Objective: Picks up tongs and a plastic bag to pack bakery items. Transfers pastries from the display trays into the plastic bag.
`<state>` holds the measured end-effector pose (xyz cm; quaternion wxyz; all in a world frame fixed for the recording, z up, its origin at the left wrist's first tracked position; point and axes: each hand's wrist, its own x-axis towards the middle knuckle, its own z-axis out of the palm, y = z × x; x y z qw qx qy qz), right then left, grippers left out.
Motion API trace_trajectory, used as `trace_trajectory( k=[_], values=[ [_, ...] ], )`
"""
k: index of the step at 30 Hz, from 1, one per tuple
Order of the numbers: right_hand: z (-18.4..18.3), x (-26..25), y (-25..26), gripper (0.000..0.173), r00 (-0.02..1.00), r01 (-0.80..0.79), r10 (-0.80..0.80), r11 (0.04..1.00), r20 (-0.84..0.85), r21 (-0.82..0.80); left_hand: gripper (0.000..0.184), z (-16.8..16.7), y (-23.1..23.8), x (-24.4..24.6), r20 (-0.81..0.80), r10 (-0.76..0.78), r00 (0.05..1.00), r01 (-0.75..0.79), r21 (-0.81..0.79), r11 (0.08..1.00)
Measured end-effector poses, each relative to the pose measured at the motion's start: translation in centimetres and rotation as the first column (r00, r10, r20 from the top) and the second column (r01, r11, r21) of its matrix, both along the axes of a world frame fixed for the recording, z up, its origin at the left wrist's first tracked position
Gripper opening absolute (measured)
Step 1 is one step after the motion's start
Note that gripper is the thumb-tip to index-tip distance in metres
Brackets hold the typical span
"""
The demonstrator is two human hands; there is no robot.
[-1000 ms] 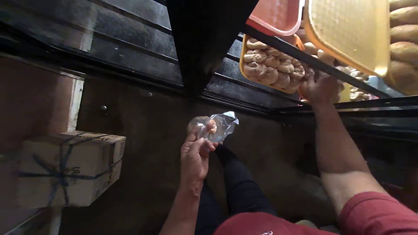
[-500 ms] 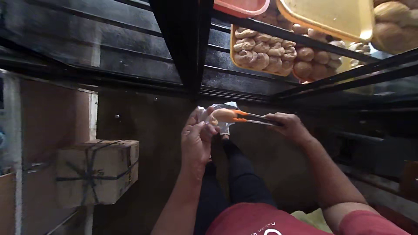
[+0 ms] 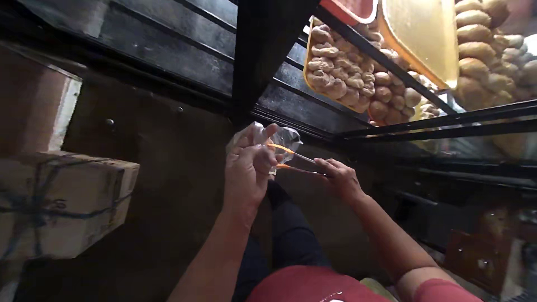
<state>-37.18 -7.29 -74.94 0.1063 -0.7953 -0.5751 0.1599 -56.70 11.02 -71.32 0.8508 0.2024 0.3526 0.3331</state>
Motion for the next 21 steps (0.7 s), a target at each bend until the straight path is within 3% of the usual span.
trace_trajectory(
  k=[7,10,13,16,21],
  values=[
    [-0.8,0.1,0.6,0.027,0.994,-0.097,0.096,0.995,-0.047,-0.019,0.041,0.6,0.3,-1.9,-0.032,-0.001,0.999,-0.001,-0.045,0.999],
    [0.4,0.5,0.9,0.031,0.989,-0.051,0.047,0.998,-0.142,-0.025,0.043,0.8,0.6,-3.1,-0.036,0.007,0.999,-0.008,-0.034,0.999],
    [2.0,2.9,0.9,0.036,0.954,0.089,-0.078,0.996,-0.29,0.023,0.044,0.5,0.9,-3.3,-0.038,0.039,0.999,-0.041,-0.045,0.998],
    [3.4,7.2,1.4,0.046,0.925,0.298,-0.286,0.954,-0.249,0.013,0.043,-0.4,0.7,-3.1,-0.054,0.049,0.997,-0.051,-0.025,0.998],
    [1.2,17.0,5.5,0.054,0.691,0.707,-0.682,0.706,-0.239,0.028,0.043,-1.7,0.5,-2.5,-0.089,0.097,0.991,-0.096,0.018,0.995]
  ],
)
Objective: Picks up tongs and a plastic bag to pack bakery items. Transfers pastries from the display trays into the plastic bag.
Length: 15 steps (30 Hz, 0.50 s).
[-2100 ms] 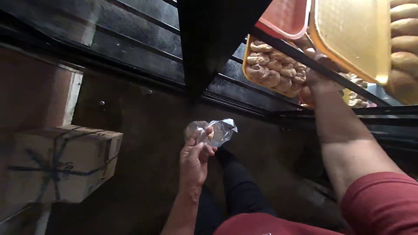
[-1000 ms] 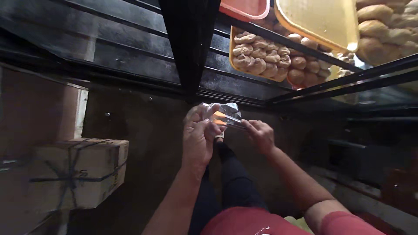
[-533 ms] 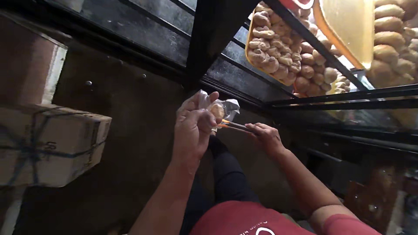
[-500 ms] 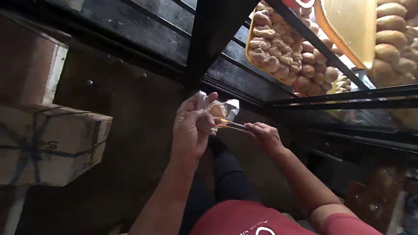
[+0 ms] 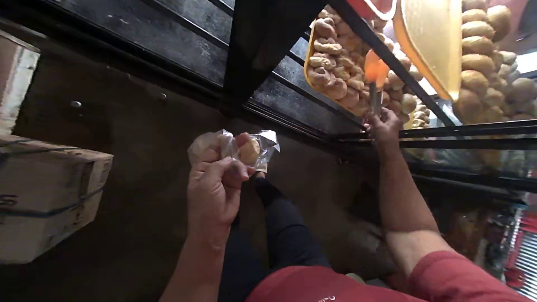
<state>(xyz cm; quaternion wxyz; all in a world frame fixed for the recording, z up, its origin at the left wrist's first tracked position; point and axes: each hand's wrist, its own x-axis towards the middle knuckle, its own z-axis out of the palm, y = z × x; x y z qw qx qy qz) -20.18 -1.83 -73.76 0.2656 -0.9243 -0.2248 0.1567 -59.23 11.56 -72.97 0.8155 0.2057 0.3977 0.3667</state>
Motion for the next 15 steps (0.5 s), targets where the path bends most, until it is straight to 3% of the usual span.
trace_trajectory(
  k=[3,6,15],
  values=[
    [-2.5,5.3,2.2,0.057,0.985,0.17,-0.169,0.985,0.042,-0.024,0.043,-0.6,-0.1,0.1,-0.023,0.021,1.0,-0.021,0.01,1.0],
    [-3.2,8.0,4.2,0.067,0.972,0.234,-0.233,0.972,0.042,-0.032,0.043,-1.0,0.1,0.4,-0.062,0.024,0.998,-0.023,0.017,1.0],
    [-1.0,8.3,9.0,0.053,0.976,0.193,-0.212,0.951,-0.053,-0.24,0.043,-1.6,-0.3,3.0,-0.047,-0.012,0.999,0.012,0.013,1.0]
  ],
)
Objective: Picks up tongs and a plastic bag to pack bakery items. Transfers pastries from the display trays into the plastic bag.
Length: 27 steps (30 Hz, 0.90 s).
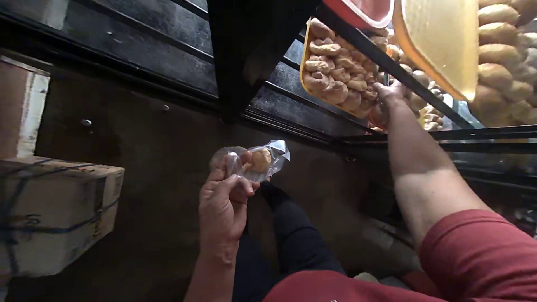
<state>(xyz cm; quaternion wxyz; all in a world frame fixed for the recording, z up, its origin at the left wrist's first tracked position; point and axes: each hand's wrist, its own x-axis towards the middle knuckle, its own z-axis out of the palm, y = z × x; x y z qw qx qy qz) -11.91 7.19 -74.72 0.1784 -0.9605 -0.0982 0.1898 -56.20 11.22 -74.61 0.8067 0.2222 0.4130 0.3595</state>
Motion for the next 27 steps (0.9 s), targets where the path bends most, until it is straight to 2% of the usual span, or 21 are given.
trace_trajectory(
  k=[4,8,11,15,17,20,23,25,27],
  values=[
    [-1.5,1.0,-1.3,0.05,0.999,-0.029,0.023,0.986,0.039,0.162,0.043,-0.1,-0.3,0.8,-0.009,-0.029,1.0,0.029,-0.013,1.0],
    [-1.8,1.1,-4.2,0.05,0.99,-0.072,0.055,0.988,0.128,0.137,0.043,0.2,-0.3,1.0,0.001,-0.059,0.998,0.059,0.001,0.998],
    [-3.2,0.7,-8.2,0.051,0.967,-0.175,0.132,0.965,0.216,0.195,0.043,0.8,-0.3,1.2,-0.008,-0.072,0.997,0.072,0.011,0.997],
    [-1.7,-4.8,-12.7,0.049,0.975,-0.223,0.197,0.886,0.106,0.406,0.045,1.8,-0.1,1.3,-0.02,-0.104,0.994,0.104,-0.002,0.995],
    [-0.2,-7.7,-14.9,0.045,0.954,-0.262,0.3,0.822,0.007,0.505,0.045,2.2,-0.1,1.0,-0.023,-0.129,0.991,0.13,0.011,0.992],
    [2.7,-10.8,-18.2,0.044,0.843,-0.386,0.52,0.763,-0.138,0.518,0.044,2.8,-0.1,0.8,-0.018,-0.141,0.99,0.141,0.011,0.99],
    [4.3,-13.2,-19.0,0.044,0.694,-0.467,0.666,0.705,-0.273,0.534,0.043,3.3,-0.4,0.9,-0.021,-0.163,0.986,0.163,0.019,0.986],
    [4.1,-15.1,-18.5,0.042,0.614,-0.515,0.723,0.671,-0.317,0.533,0.043,3.4,-0.9,1.0,-0.007,-0.179,0.984,0.179,0.031,0.983],
    [2.8,-17.2,-17.6,0.039,0.573,-0.569,0.766,0.627,-0.289,0.532,0.043,3.7,-1.5,1.0,0.016,-0.191,0.981,0.19,0.03,0.981]
  ],
)
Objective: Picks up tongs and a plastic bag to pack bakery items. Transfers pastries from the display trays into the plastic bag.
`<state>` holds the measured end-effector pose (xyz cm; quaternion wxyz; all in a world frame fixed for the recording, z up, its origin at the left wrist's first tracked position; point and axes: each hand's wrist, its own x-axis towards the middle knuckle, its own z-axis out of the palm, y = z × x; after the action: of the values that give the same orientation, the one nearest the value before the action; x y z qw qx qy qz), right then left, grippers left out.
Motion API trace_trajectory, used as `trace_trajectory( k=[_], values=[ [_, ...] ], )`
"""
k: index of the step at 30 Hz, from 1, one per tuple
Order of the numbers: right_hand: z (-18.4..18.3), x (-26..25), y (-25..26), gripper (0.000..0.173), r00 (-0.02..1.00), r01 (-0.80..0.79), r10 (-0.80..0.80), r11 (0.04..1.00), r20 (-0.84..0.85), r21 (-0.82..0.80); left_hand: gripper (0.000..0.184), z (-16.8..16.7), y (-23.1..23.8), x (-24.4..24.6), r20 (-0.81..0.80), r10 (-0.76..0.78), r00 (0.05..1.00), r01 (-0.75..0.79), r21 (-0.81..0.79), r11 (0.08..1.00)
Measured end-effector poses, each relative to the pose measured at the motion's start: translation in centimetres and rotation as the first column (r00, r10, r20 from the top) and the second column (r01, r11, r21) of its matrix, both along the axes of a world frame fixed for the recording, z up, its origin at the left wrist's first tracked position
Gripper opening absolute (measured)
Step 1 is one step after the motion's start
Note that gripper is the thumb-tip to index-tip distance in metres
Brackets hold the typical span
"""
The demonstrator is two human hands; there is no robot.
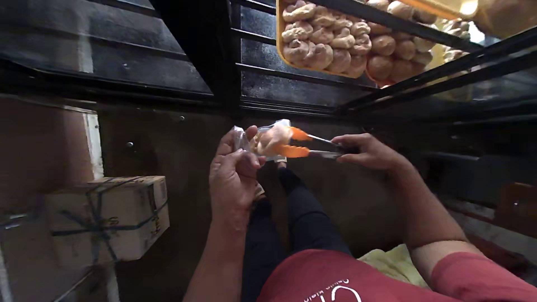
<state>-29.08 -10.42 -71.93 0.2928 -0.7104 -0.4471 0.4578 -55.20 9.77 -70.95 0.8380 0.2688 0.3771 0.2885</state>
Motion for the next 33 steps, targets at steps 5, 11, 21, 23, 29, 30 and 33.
trace_trajectory(
  k=[5,11,21,23,29,30,33],
  values=[
    [-6.5,-4.8,1.3,0.047,0.962,-0.024,-0.008,0.993,0.273,0.113,0.044,2.3,-0.2,-1.0,0.102,0.005,0.995,0.002,-0.071,0.997],
    [-6.4,-4.5,-1.3,0.047,0.932,-0.011,-0.007,0.999,0.362,0.048,0.042,3.2,0.0,-1.5,0.192,0.045,0.98,-0.021,-0.124,0.992],
    [-4.6,-2.6,-1.7,0.043,0.918,-0.085,0.08,0.996,0.389,-0.005,0.041,2.5,-0.8,-0.5,0.257,0.058,0.965,-0.006,-0.198,0.98],
    [-5.6,-2.6,-1.7,0.042,0.935,-0.075,0.048,0.995,0.351,0.062,0.04,2.5,-0.8,-0.6,0.253,0.061,0.966,-0.012,-0.192,0.981],
    [-5.4,-2.8,-0.6,0.046,0.934,-0.109,0.137,0.989,0.33,-0.104,0.041,1.9,-0.9,-0.7,0.187,0.095,0.978,-0.053,-0.219,0.974],
    [-4.8,-2.7,-0.5,0.046,0.937,-0.116,0.141,0.989,0.319,-0.097,0.042,1.8,-0.7,-0.8,0.179,0.106,0.978,-0.065,-0.219,0.973],
    [-2.1,-1.2,-0.4,0.046,0.967,-0.071,0.084,0.995,0.239,-0.066,0.044,1.4,-0.4,-0.7,0.155,0.118,0.981,-0.086,-0.198,0.976]
  ],
)
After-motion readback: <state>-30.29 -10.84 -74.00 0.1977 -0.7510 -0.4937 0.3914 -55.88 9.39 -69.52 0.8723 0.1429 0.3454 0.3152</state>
